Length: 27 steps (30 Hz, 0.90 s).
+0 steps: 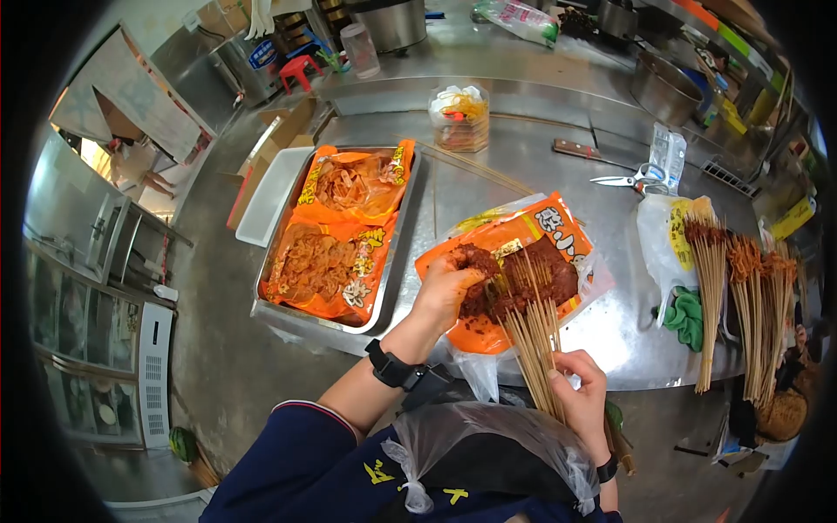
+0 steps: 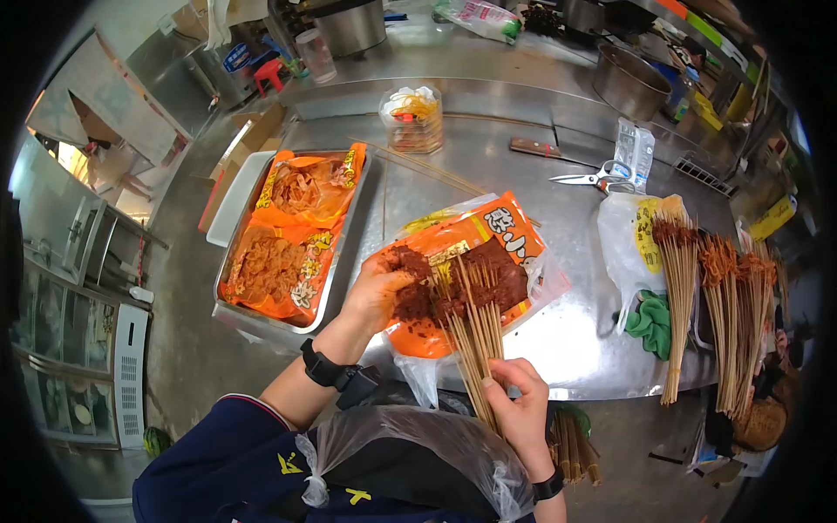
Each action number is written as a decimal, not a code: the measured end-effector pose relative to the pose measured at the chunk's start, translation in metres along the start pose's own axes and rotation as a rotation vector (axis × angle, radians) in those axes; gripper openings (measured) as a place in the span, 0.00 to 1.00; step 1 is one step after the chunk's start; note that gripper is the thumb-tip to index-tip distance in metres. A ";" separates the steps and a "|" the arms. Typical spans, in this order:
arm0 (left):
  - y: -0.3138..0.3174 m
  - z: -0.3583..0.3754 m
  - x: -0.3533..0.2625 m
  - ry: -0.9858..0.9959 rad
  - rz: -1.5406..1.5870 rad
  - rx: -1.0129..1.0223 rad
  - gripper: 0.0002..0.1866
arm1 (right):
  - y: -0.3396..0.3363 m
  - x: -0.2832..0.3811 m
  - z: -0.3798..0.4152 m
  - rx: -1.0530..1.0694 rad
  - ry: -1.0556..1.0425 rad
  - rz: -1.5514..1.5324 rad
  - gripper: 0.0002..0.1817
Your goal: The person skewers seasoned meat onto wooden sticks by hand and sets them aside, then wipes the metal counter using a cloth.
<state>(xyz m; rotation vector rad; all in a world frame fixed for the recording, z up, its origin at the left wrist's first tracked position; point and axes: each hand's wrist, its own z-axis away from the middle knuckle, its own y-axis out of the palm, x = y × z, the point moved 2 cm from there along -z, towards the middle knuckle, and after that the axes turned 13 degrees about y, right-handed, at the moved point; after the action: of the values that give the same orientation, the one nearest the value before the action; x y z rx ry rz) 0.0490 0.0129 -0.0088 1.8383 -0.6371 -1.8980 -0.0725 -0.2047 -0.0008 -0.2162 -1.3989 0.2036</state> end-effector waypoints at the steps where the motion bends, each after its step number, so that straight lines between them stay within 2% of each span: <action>1: 0.002 0.000 0.002 -0.018 -0.059 -0.022 0.18 | 0.002 0.000 0.002 0.040 0.068 -0.031 0.12; 2: 0.001 0.001 0.003 -0.018 -0.058 -0.018 0.18 | 0.003 -0.002 0.003 0.080 0.135 -0.063 0.12; 4: -0.001 0.000 0.007 -0.081 -0.092 0.005 0.18 | 0.005 -0.011 0.005 0.089 0.081 -0.103 0.14; 6: 0.005 0.002 0.005 -0.079 -0.069 -0.005 0.17 | 0.007 -0.009 0.009 0.158 0.197 -0.355 0.15; 9: 0.005 0.003 0.006 -0.061 -0.039 -0.016 0.16 | 0.004 -0.004 0.011 0.246 0.309 -0.355 0.16; 12: 0.005 0.001 0.005 -0.046 -0.039 -0.023 0.14 | 0.004 -0.009 0.010 0.286 0.312 -0.320 0.15; 23: 0.008 -0.007 -0.003 0.057 -0.013 -0.037 0.11 | 0.005 -0.006 0.010 0.275 0.337 -0.292 0.14; 27: 0.011 -0.005 -0.005 0.152 -0.143 0.039 0.10 | 0.005 -0.006 0.009 0.251 0.358 -0.323 0.14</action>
<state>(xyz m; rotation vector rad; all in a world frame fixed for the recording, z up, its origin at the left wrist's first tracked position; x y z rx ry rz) 0.0541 0.0066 0.0020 2.0793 -0.5068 -1.8208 -0.0823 -0.2008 -0.0070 0.1755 -1.0221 0.0654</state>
